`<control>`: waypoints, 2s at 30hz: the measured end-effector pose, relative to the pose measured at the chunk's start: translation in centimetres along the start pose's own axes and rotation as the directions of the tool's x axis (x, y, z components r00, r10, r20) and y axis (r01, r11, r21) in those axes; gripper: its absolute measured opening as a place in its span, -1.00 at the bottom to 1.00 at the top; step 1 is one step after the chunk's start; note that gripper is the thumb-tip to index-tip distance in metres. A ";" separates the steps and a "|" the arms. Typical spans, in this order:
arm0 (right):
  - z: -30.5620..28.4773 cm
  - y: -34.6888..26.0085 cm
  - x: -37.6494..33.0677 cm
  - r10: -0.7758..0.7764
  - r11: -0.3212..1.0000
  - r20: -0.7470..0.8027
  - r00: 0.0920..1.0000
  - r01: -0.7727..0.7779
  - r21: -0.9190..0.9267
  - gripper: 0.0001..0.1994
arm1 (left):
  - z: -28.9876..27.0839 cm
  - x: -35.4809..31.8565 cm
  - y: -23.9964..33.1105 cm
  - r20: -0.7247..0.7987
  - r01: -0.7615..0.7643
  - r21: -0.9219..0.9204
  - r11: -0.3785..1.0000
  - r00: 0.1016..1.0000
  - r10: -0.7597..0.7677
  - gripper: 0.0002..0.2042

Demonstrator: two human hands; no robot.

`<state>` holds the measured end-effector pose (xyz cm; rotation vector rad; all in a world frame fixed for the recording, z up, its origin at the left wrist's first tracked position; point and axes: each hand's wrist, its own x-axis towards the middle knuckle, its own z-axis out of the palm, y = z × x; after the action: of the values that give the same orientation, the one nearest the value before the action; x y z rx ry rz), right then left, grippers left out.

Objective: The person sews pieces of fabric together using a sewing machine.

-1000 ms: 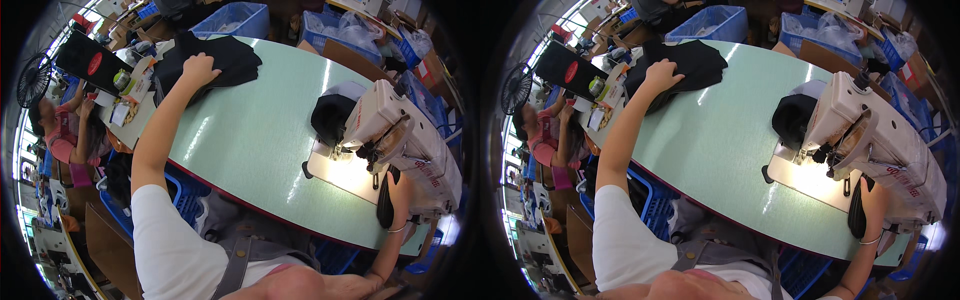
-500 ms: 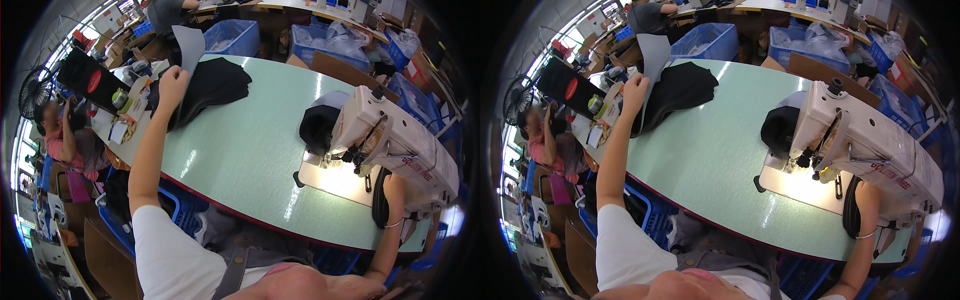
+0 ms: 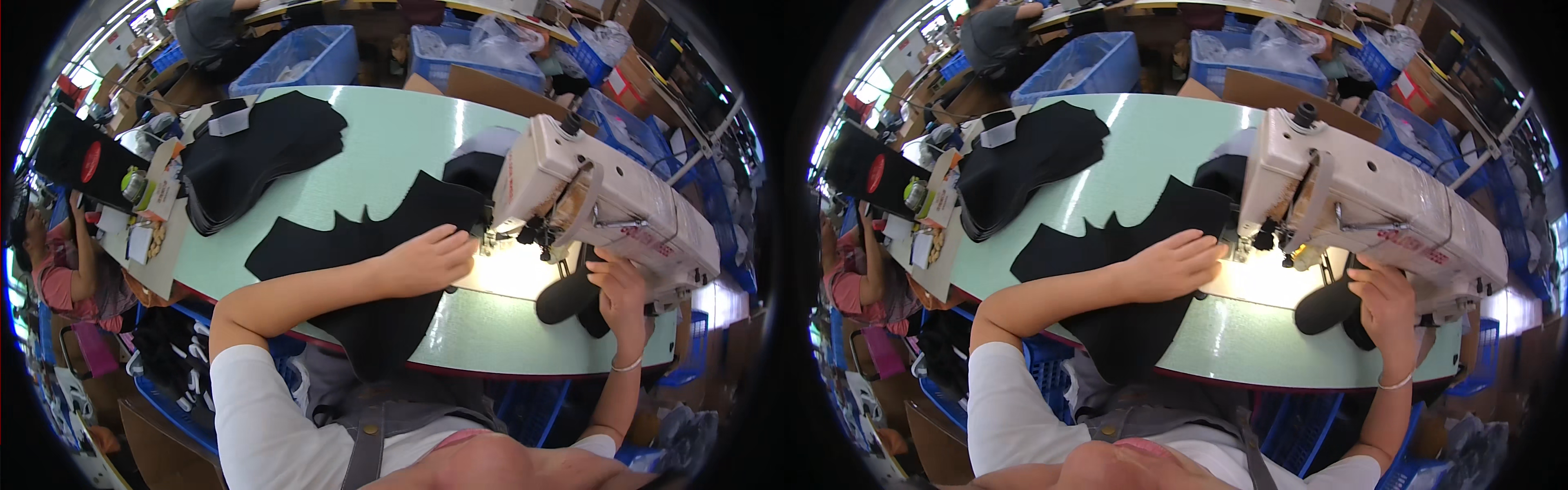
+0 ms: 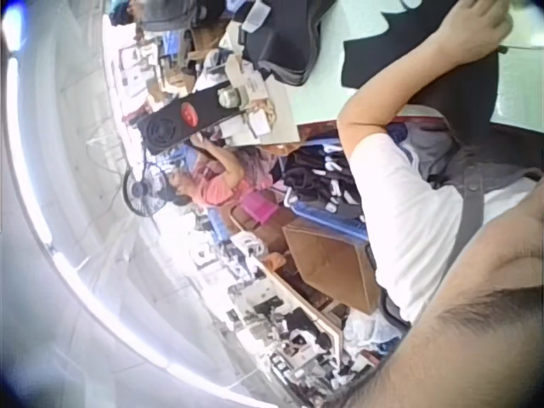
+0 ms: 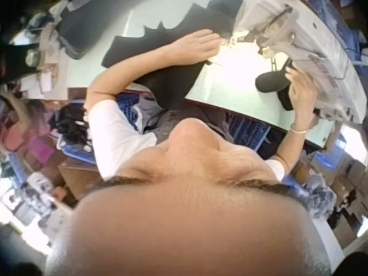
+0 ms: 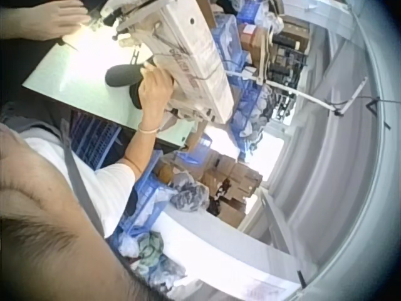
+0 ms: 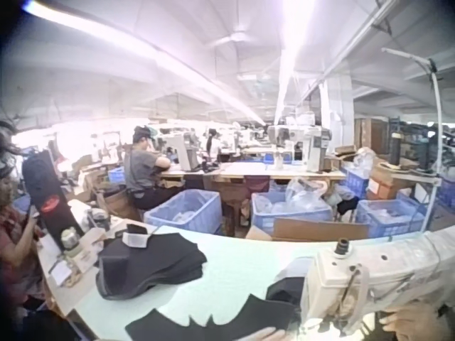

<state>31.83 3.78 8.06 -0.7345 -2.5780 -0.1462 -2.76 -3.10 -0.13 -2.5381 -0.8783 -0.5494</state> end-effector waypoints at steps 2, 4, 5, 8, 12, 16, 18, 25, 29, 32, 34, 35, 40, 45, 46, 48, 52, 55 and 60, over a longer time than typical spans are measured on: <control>1.1 0.0 -0.5 -0.079 0.997 -0.140 0.987 0.080 0.003 -0.93 | 1.6 -0.8 -0.2 0.009 0.165 -0.229 0.959 0.986 -0.167 -0.63; 2.4 0.0 -0.2 -0.072 0.996 -0.201 0.977 0.080 0.034 -0.91 | 1.9 -0.9 0.6 0.085 0.380 -0.308 0.872 0.924 -0.372 -0.47; 3.0 0.1 0.1 -0.046 0.998 -0.186 0.982 0.054 0.035 -0.91 | 1.2 -1.0 1.2 0.157 0.467 -0.230 0.854 0.883 -0.442 -0.39; 5.0 0.2 0.5 -0.216 0.974 0.006 0.976 0.215 -0.074 -0.82 | -0.2 -1.3 3.9 0.375 0.548 -0.167 0.820 0.804 -0.461 -0.27; 7.2 -1.6 1.4 -0.146 0.958 0.308 0.940 0.212 -0.192 -0.69 | -1.1 -1.1 7.5 0.431 0.586 -0.116 0.802 0.757 -0.491 -0.22; 9.0 -4.1 3.1 -0.232 0.966 0.197 0.952 0.250 -0.069 -0.60 | -1.9 -0.2 7.9 0.475 0.587 -0.073 0.806 0.731 -0.489 -0.19; 9.8 -4.0 2.7 -0.247 0.967 0.164 0.955 0.254 -0.017 -0.60 | -2.8 1.4 5.7 0.514 0.521 -0.120 0.845 0.761 -0.396 -0.25; 9.6 -4.6 1.7 -0.103 0.993 0.128 0.986 0.095 0.068 -0.62 | 0.6 1.3 5.0 0.334 0.470 -0.243 0.848 0.862 -0.382 -0.37; 9.8 -4.3 2.0 -0.105 0.979 0.017 0.994 0.100 0.180 -0.86 | 0.9 1.7 6.7 0.417 0.565 -0.158 0.810 0.782 -0.464 -0.33; 10.0 -4.1 1.6 -0.103 0.987 0.107 0.989 0.089 0.134 -0.80 | 0.9 2.3 7.4 0.427 0.602 -0.104 0.792 0.746 -0.511 -0.31; 10.6 -4.1 1.1 -0.121 0.991 0.093 0.988 0.115 0.073 -0.62 | 1.0 2.4 7.6 0.428 0.604 -0.097 0.791 0.743 -0.515 -0.31; 10.7 -4.2 1.1 -0.122 0.991 0.095 0.988 0.115 0.074 -0.62 | 1.0 2.3 7.7 0.429 0.602 -0.091 0.793 0.743 -0.514 -0.31; 11.3 -4.7 0.9 -0.143 0.989 0.133 0.981 0.145 -0.005 -0.57 | 1.0 2.4 7.7 0.441 0.612 -0.095 0.785 0.733 -0.518 -0.32; 11.0 -5.0 1.0 -0.156 0.987 0.125 0.980 0.159 -0.011 -0.57 | 0.8 2.4 7.8 0.438 0.618 -0.103 0.780 0.732 -0.522 -0.31; 10.9 -5.0 1.2 -0.156 0.987 0.128 0.979 0.160 -0.020 -0.57 | 0.8 2.4 7.7 0.434 0.620 -0.110 0.777 0.733 -0.523 -0.30; 10.7 -5.1 1.2 -0.153 0.987 0.131 0.980 0.157 -0.022 -0.57 | 0.9 2.3 7.7 0.428 0.621 -0.117 0.775 0.736 -0.525 -0.30; 11.0 -5.3 1.6 -0.132 0.990 0.124 0.983 0.136 -0.027 -0.57 | 1.3 2.3 7.1 0.402 0.615 -0.131 0.777 0.750 -0.525 -0.29; 11.0 -5.0 2.0 -0.118 0.989 0.115 0.986 0.127 -0.080 -0.57 | 1.7 2.4 6.1 0.401 0.603 -0.138 0.785 0.759 -0.513 -0.28; 13.5 -3.7 1.4 -0.049 0.996 -0.050 0.998 0.052 0.066 -0.73 | 2.5 2.7 4.7 0.388 0.565 -0.124 0.816 0.784 -0.484 -0.29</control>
<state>23.50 4.31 -3.29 -0.6338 -2.5438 -0.0909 2.83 -3.96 -2.05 -2.6242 -1.7903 -0.3866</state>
